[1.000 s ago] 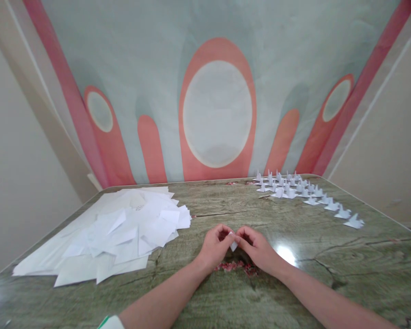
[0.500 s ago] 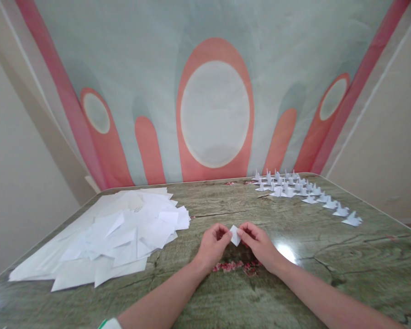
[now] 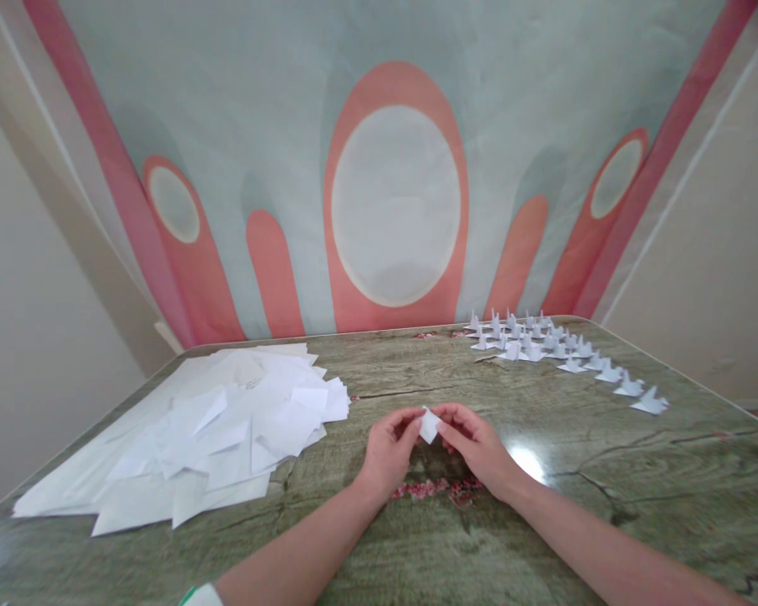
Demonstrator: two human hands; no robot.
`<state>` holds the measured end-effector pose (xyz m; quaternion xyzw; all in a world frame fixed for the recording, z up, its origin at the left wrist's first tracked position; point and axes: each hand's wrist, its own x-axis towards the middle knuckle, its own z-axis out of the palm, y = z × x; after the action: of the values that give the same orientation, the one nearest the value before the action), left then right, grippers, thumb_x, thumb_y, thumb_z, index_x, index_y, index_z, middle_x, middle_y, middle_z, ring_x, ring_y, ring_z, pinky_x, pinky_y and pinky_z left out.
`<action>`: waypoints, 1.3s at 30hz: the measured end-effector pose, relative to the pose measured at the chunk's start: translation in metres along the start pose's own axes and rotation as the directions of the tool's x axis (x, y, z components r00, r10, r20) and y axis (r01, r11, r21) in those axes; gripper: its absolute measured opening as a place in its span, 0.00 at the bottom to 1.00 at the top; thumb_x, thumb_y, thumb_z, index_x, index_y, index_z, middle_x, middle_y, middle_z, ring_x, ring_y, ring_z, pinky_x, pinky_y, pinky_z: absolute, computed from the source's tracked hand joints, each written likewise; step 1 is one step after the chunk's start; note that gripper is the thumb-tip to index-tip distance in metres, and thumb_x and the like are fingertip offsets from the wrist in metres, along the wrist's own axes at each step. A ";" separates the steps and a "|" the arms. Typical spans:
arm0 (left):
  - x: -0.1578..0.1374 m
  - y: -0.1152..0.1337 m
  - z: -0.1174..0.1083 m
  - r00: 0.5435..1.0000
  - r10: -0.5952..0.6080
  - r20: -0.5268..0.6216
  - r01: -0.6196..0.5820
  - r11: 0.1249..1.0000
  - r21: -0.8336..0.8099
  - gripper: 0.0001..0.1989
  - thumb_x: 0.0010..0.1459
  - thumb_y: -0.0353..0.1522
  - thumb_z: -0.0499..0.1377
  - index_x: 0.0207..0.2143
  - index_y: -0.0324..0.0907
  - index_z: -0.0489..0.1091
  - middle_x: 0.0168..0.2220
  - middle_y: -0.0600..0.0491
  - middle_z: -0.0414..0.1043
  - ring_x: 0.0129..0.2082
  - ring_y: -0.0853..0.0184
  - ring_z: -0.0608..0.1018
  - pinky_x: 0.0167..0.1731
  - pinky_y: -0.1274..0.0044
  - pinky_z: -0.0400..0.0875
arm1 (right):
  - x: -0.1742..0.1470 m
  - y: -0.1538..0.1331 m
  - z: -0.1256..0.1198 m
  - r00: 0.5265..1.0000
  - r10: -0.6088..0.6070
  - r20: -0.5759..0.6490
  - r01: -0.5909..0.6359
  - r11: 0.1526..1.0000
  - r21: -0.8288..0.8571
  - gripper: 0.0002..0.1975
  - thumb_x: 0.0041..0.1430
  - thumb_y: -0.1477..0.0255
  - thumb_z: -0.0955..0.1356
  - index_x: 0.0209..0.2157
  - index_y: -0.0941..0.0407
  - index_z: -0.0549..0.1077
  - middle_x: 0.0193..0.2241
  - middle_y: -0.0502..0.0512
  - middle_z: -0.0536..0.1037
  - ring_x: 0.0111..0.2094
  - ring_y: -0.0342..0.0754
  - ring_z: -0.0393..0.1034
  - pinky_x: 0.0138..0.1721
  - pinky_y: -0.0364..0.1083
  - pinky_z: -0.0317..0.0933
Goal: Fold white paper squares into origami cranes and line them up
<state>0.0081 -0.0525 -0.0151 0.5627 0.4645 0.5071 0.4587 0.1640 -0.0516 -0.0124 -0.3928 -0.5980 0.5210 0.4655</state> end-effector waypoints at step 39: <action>0.001 -0.001 -0.001 1.000 -0.026 0.014 0.026 0.998 -0.054 0.14 0.52 0.36 0.58 0.41 0.41 0.73 0.39 0.49 0.75 0.39 0.63 0.75 0.39 0.74 0.71 | -0.002 -0.008 0.001 0.999 0.004 0.053 -0.004 1.000 0.002 0.19 0.51 0.68 0.67 0.46 0.56 0.66 0.30 0.50 0.72 0.28 0.43 0.64 0.30 0.42 0.58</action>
<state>0.0074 -0.0517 -0.0161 0.5473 0.4549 0.5099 0.4834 0.1641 -0.0549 -0.0053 -0.3796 -0.6089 0.5325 0.4490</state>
